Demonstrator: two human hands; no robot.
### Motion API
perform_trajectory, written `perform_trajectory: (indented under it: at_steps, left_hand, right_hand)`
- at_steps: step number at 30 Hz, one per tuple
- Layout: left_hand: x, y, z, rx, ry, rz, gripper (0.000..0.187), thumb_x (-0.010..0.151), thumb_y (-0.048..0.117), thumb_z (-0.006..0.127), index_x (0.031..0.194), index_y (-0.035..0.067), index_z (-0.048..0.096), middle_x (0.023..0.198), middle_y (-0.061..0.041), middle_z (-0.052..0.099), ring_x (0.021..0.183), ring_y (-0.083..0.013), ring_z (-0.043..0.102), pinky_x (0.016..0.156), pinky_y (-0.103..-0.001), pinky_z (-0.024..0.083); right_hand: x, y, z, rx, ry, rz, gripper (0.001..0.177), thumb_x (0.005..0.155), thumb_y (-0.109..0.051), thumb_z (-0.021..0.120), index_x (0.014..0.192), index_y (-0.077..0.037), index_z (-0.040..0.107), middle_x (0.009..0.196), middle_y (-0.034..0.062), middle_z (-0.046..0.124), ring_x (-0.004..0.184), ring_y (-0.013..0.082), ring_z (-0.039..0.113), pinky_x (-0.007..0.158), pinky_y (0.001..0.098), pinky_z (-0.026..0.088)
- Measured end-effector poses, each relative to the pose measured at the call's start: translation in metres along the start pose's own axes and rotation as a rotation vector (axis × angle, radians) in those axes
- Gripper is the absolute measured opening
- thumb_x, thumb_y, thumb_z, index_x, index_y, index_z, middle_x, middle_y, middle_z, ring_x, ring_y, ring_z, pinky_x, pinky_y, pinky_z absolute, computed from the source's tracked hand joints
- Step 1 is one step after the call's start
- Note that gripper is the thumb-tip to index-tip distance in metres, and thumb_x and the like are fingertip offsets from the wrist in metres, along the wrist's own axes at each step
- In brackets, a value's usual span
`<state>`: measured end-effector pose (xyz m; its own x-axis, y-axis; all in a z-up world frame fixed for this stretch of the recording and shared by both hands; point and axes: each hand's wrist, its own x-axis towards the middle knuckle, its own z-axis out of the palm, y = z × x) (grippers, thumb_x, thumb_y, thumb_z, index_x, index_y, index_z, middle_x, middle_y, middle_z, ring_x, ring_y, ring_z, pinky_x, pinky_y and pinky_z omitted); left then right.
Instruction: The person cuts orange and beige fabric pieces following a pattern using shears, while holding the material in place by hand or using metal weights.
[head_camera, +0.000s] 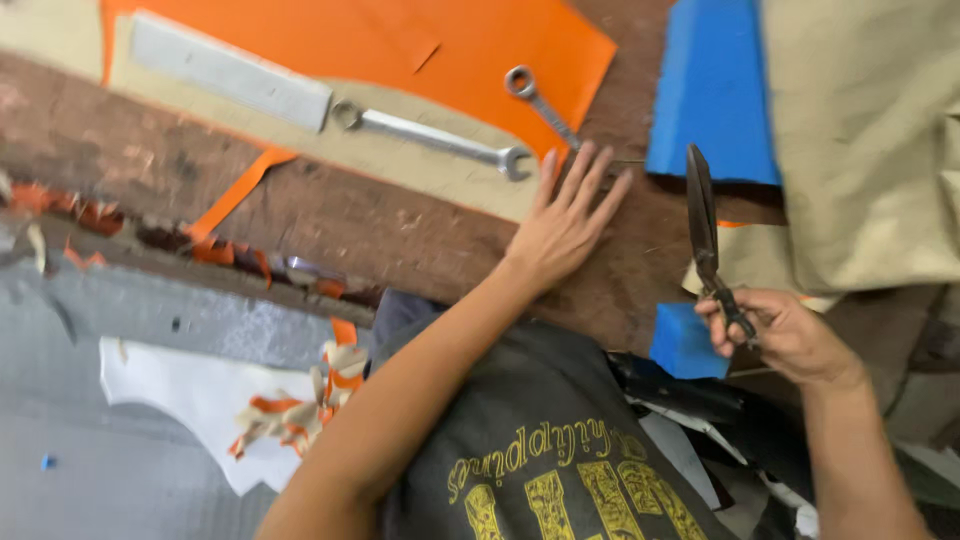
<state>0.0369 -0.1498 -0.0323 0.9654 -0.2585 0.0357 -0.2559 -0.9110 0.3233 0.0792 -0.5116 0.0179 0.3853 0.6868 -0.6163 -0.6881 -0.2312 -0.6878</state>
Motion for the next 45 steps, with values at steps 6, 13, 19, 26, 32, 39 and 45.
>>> perform_trajectory:
  at_steps: [6, 13, 19, 26, 32, 39, 45]
  left_hand:
    - [0.004, 0.035, 0.010, 0.226, -0.165, 0.243, 0.069, 0.099, 0.039, 0.042, 0.156, 0.000, 0.040, 0.164, -0.021, 0.032, 0.154, -0.0389, 0.022, 0.123, -0.059, 0.012]
    - [-0.078, -0.016, 0.006, 0.029, -0.336, 0.546, 0.057, 0.100, 0.027, 0.040, 0.153, 0.008, 0.044, 0.166, -0.007, 0.034, 0.156, -0.0230, 0.025, 0.127, -0.051, 0.013]
    - [-0.167, -0.090, -0.072, 0.014, -0.437, 0.459, 0.065, 0.087, 0.023, 0.048, 0.150, 0.007, 0.045, 0.165, -0.007, 0.030, 0.153, -0.0236, 0.023, 0.124, -0.051, 0.015]
    - [-0.220, -0.113, -0.135, -0.073, -0.432, -0.352, 0.028, 0.089, 0.013, 0.064, 0.117, 0.012, 0.069, 0.100, -0.008, 0.068, 0.103, -0.0310, 0.063, 0.094, -0.049, 0.044]
    - [-0.094, -0.084, -0.076, -0.204, 0.380, -0.414, 0.038, 0.084, 0.020, 0.081, 0.116, 0.009, 0.064, 0.106, -0.012, 0.062, 0.104, -0.0333, 0.059, 0.087, -0.046, 0.048]
    - [-0.038, -0.062, -0.060, -0.121, 0.072, -0.689, 0.065, 0.063, 0.041, 0.087, 0.113, 0.009, 0.060, 0.108, -0.013, 0.057, 0.103, -0.0335, 0.054, 0.076, -0.049, 0.044]
    - [-0.063, -0.081, -0.058, -0.352, 0.339, -0.705, 0.038, 0.084, 0.027, 0.081, 0.114, 0.010, 0.066, 0.107, -0.013, 0.059, 0.106, -0.0350, 0.056, 0.088, -0.048, 0.047]
  right_hand:
    - [-0.043, 0.029, 0.030, 0.132, 0.103, -0.142, 0.049, 0.091, -0.020, 0.077, 0.128, 0.010, 0.066, 0.086, 0.0109, 0.070, 0.075, 0.0170, 0.067, 0.070, 0.0311, 0.054]
    - [-0.034, 0.038, 0.042, 0.099, 0.145, -0.116, 0.048, 0.090, -0.018, 0.077, 0.127, 0.011, 0.067, 0.088, 0.0084, 0.068, 0.077, 0.0157, 0.065, 0.070, 0.0292, 0.051]
    - [-0.001, 0.025, 0.043, -0.056, 0.041, 0.089, 0.046, 0.087, -0.019, 0.073, 0.124, 0.009, 0.068, 0.086, 0.0087, 0.071, 0.074, 0.0161, 0.067, 0.071, 0.0326, 0.058]
    - [0.051, 0.007, 0.021, -0.406, -0.231, 0.425, 0.042, 0.084, -0.009, 0.069, 0.125, 0.003, 0.072, 0.083, 0.0088, 0.074, 0.074, 0.0156, 0.069, 0.070, 0.0300, 0.058]
    - [0.087, -0.032, 0.010, -0.468, -0.265, 0.562, 0.035, 0.089, -0.010, 0.064, 0.120, 0.003, 0.073, 0.081, 0.0070, 0.072, 0.077, 0.0148, 0.072, 0.068, 0.0323, 0.062]
    - [0.123, -0.068, -0.006, -0.580, -0.365, 0.582, 0.041, 0.078, -0.008, 0.069, 0.119, 0.000, 0.072, 0.080, 0.0085, 0.073, 0.068, 0.0166, 0.065, 0.065, 0.0315, 0.056]
    - [0.132, -0.060, -0.026, -0.957, -0.511, 0.342, 0.032, 0.088, -0.023, 0.071, 0.114, -0.008, 0.079, 0.093, 0.0011, 0.073, 0.077, 0.0093, 0.071, 0.069, 0.0276, 0.060]
